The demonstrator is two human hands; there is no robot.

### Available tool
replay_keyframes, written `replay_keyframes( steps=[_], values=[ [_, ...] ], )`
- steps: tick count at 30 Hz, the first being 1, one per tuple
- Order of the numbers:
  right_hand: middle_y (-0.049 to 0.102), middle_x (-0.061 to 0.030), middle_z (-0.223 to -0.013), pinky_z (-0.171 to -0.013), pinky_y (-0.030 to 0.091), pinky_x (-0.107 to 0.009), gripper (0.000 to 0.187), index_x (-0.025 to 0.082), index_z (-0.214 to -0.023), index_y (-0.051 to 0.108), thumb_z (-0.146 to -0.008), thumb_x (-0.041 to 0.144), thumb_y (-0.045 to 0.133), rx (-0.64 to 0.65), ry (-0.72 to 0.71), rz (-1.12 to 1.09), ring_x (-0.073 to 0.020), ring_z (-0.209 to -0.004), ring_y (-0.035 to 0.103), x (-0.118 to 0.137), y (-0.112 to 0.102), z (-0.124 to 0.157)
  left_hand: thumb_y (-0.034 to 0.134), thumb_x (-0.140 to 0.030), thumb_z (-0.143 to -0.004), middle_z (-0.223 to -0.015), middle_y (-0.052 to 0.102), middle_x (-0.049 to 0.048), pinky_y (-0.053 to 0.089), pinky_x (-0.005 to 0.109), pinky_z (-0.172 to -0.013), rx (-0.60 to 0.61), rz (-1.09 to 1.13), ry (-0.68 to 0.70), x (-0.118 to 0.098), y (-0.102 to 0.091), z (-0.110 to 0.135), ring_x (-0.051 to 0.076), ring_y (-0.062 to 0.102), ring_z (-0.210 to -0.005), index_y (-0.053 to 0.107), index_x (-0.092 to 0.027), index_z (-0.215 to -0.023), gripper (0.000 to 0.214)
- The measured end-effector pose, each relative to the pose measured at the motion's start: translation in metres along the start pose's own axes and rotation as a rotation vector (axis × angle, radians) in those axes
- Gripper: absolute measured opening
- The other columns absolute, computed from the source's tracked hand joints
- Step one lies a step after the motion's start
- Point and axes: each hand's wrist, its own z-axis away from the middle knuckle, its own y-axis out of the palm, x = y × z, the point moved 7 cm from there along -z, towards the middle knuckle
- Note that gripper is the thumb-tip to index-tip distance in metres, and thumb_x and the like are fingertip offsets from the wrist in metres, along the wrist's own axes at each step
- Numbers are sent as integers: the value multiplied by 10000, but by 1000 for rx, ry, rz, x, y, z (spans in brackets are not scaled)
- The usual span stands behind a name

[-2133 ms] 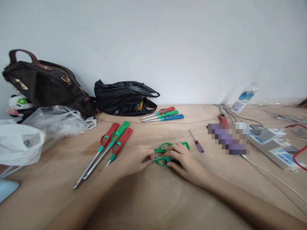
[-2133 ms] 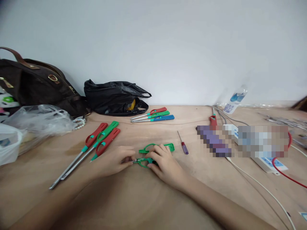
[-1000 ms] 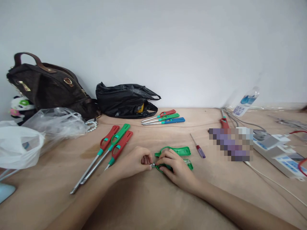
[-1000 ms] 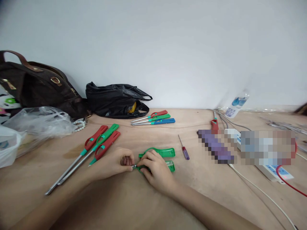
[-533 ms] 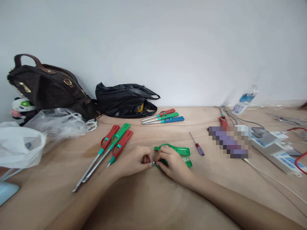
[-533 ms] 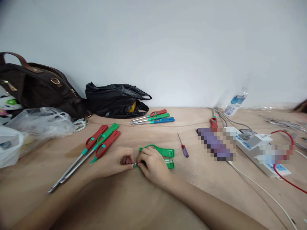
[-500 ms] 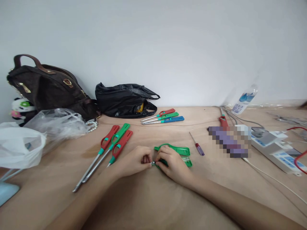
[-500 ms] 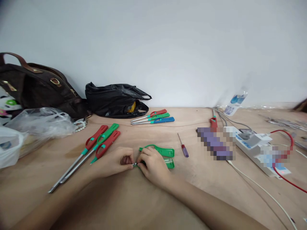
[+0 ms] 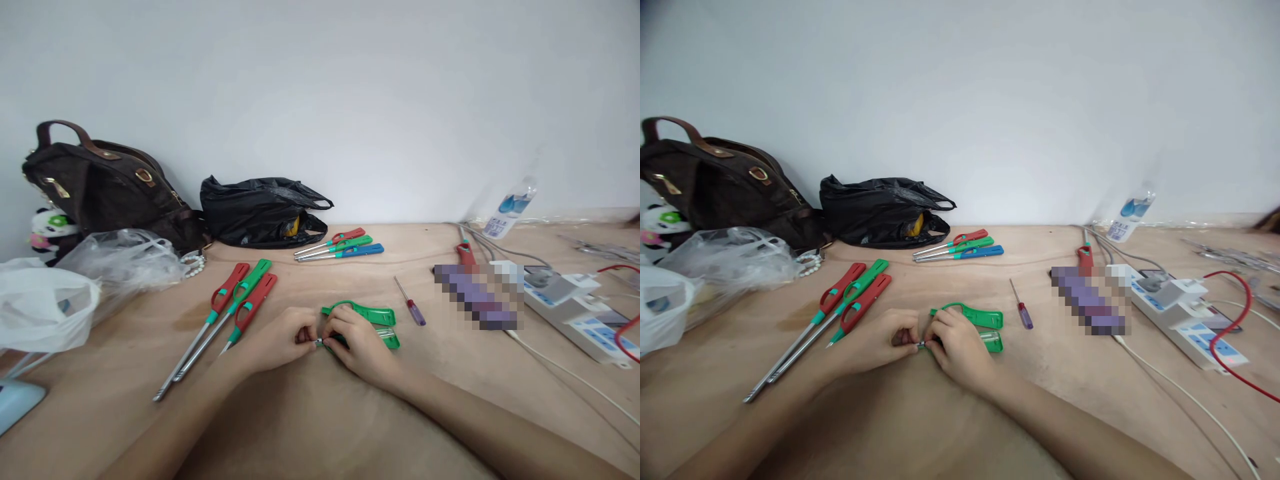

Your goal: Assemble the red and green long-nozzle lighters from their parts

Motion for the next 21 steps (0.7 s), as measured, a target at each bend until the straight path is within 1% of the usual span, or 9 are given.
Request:
replay_keyframes(
  steps=[3, 6, 8, 9, 10, 11, 13, 17, 21],
  values=[
    [618, -26, -844, -793, 430, -359, 165, 201, -799, 582, -831, 41, 561, -68, 91, 30, -205, -859, 569, -13, -17, -1, 566, -199, -756, -637, 520, -28, 314, 234, -540, -13, -21, 19, -4, 0, 0, 127, 462, -601, 495, -180, -633, 143],
    [633, -51, -884, -799, 439, -376, 101, 189, -840, 611, -854, 101, 564, -152, 226, 108, -222, -877, 572, -39, -44, 0, 556, -183, -753, -637, 514, -30, 306, 238, -543, -27, -62, 9, -6, 0, 0, 127, 461, -596, 502, -180, -639, 126],
    [631, -75, -957, -841, 440, -407, 78, 181, -917, 640, -845, 165, 615, -120, 307, 200, -247, -935, 567, -58, -57, 2, 548, -161, -751, -649, 529, -25, 312, 241, -552, -39, -83, -3, -7, 1, 2, 131, 475, -606, 510, -179, -647, 112],
    [628, -89, -994, -861, 437, -423, 125, 173, -953, 649, -831, 201, 648, -67, 335, 231, -264, -972, 561, -67, -60, 3, 543, -149, -751, -655, 535, -21, 316, 242, -557, -46, -92, -8, -8, 2, 3, 134, 482, -612, 510, -178, -650, 110],
    [621, -101, -1030, -862, 443, -419, 180, 164, -983, 653, -816, 225, 676, 8, 348, 235, -273, -1000, 559, -74, -59, 4, 538, -137, -753, -662, 541, -18, 321, 244, -564, -53, -99, -10, -9, 2, 4, 136, 489, -618, 508, -176, -653, 112],
    [621, -100, -1013, -840, 457, -400, 206, 157, -983, 659, -792, 221, 702, 35, 351, 231, -267, -977, 571, -79, -61, 5, 531, -125, -756, -669, 547, -14, 327, 245, -572, -62, -105, -11, -10, 2, 5, 139, 494, -626, 503, -175, -654, 118],
    [621, -81, -951, -791, 472, -362, 182, 155, -937, 669, -764, 181, 719, 84, 347, 221, -243, -908, 592, -85, -60, 6, 523, -110, -764, -682, 554, -8, 334, 248, -587, -76, -118, -9, -12, 3, 6, 143, 502, -640, 495, -174, -657, 128],
    [605, -53, -897, -762, 467, -327, 68, 169, -814, 637, -780, 123, 674, 114, 329, 219, -212, -862, 595, -84, -57, 5, 518, -117, -789, -688, 551, -6, 336, 250, -592, -90, -155, -11, -13, 3, 9, 148, 505, -651, 500, -178, -671, 134],
    [590, -62, -914, -775, 454, -330, 93, 171, -788, 581, -787, 114, 653, 124, 307, 217, -219, -898, 577, -80, -57, 4, 511, -165, -828, -719, 580, 8, 357, 260, -612, -88, -158, -8, -12, 4, 10, 161, 531, -685, 513, -181, -691, 139]
  ],
)
